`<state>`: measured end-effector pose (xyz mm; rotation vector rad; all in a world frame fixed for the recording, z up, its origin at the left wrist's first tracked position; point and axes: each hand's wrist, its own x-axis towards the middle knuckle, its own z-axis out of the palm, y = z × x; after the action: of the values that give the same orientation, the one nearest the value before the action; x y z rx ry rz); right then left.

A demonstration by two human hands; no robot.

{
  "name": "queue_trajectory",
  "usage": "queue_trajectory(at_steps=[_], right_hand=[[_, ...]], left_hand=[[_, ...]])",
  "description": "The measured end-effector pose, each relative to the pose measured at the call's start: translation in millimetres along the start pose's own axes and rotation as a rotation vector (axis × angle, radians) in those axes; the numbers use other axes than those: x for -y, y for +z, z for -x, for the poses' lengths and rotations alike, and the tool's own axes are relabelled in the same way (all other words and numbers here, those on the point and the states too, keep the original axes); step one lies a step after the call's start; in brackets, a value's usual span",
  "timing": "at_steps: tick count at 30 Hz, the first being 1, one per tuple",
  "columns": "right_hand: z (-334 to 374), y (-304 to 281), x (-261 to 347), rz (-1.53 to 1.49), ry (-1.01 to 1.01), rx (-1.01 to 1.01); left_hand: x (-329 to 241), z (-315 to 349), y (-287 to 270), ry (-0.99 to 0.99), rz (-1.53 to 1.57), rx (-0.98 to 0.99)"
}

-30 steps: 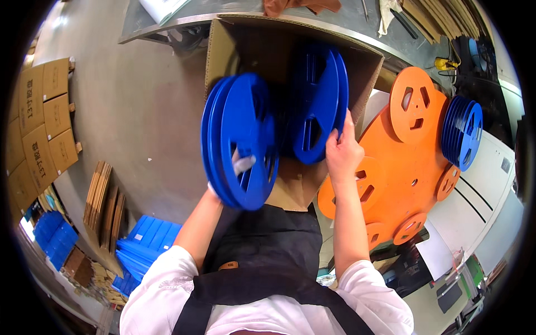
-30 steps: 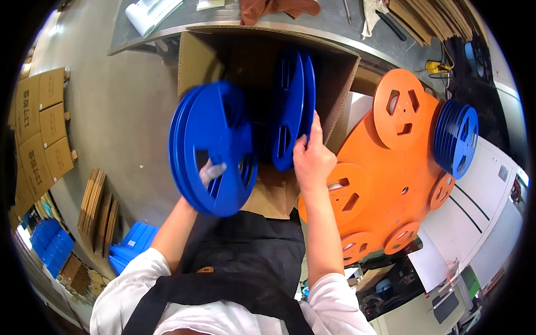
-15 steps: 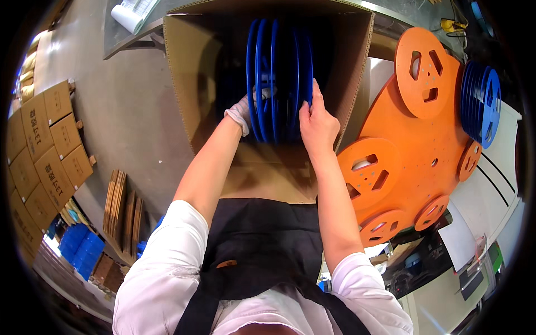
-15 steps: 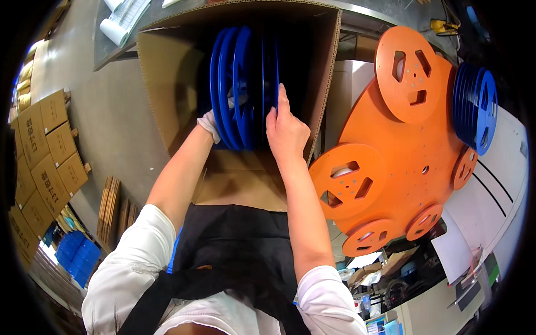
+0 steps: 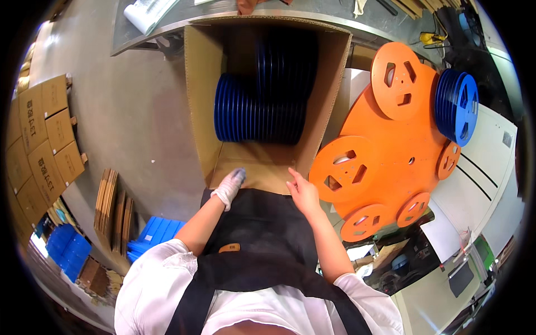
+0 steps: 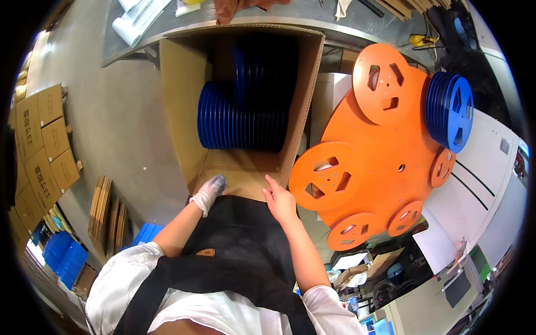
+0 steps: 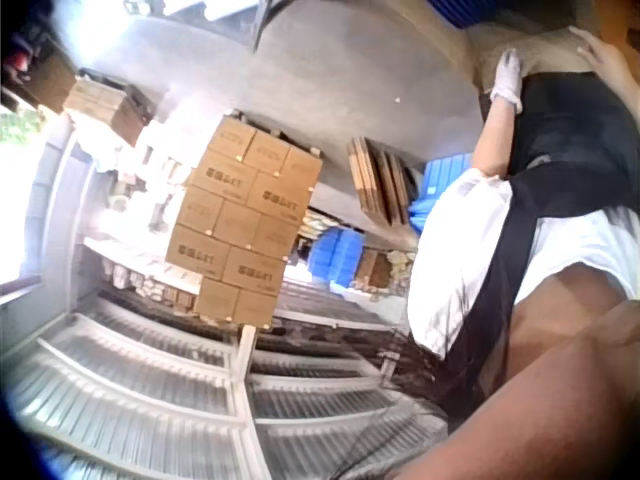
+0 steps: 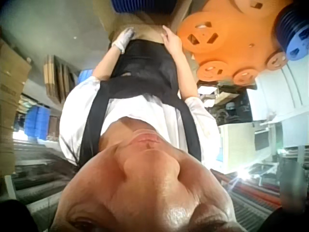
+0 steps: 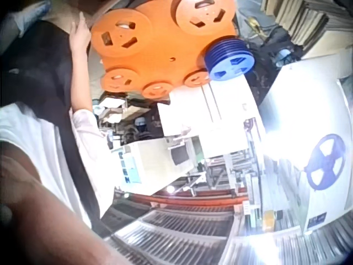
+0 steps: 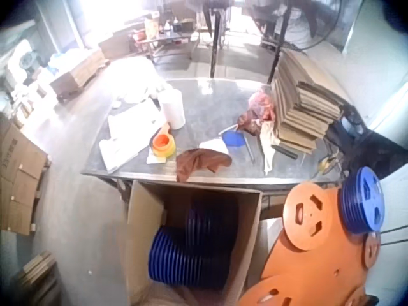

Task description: The person picks up a blue plastic reel from a container, walks to a table, and stacks the reel onto a rotating orange base alongside several other reels.

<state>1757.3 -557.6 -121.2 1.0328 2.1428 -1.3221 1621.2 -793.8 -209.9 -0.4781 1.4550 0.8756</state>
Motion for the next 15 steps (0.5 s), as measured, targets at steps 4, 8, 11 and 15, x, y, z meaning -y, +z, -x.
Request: queue_trajectory(at_steps=[4, 8, 11, 15], right_hand=[[30, -21, 4, -0.005, 0.013, 0.018], [37, -55, -21, -0.022, -0.029, 0.034], [32, -114, -51, 0.005, -0.069, 0.037], [-10, -221, -136, -0.335, -0.091, -0.562]], left_hand=[[-32, 46, 16, 0.135, -0.373, -0.02], [-45, 66, 40, 0.102, 0.066, -0.069], [-28, 61, 42, 0.093, 0.084, -0.079], [47, -7, 23, 0.081, -0.014, -0.001]])
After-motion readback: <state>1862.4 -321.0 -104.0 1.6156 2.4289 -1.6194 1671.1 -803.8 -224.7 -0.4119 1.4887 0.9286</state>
